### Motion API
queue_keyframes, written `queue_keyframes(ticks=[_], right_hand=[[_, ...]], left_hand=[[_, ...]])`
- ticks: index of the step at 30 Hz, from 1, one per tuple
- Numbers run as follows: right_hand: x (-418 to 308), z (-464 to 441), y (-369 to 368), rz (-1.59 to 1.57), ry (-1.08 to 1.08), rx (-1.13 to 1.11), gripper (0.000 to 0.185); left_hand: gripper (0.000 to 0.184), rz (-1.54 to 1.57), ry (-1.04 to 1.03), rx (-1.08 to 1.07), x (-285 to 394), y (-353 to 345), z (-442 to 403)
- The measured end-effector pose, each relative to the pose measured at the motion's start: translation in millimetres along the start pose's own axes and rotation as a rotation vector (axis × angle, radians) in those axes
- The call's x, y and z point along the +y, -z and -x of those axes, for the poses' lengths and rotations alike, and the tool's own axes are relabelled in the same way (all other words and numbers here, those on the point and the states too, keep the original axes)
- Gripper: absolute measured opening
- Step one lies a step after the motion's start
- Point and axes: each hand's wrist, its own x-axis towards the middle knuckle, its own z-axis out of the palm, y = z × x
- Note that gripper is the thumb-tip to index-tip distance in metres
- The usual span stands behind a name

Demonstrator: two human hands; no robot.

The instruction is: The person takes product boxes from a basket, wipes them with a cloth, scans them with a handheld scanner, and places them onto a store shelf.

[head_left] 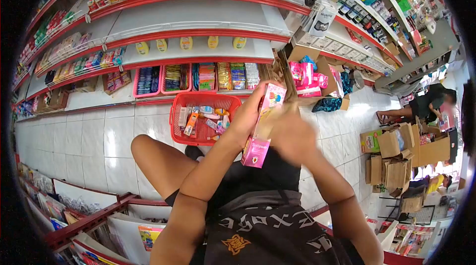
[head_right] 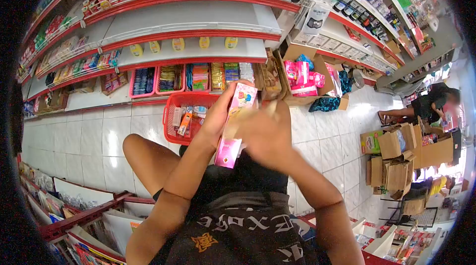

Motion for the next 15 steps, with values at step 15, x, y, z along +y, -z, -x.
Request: queue_keyframes(ticks=[15], right_hand=[[17.7, -2.4, -15.0, -0.485, 0.016, -0.039, 0.022]], left_hand=[[0.040, -0.030, 0.083, -0.094, -4.6, 24.8, -15.6]])
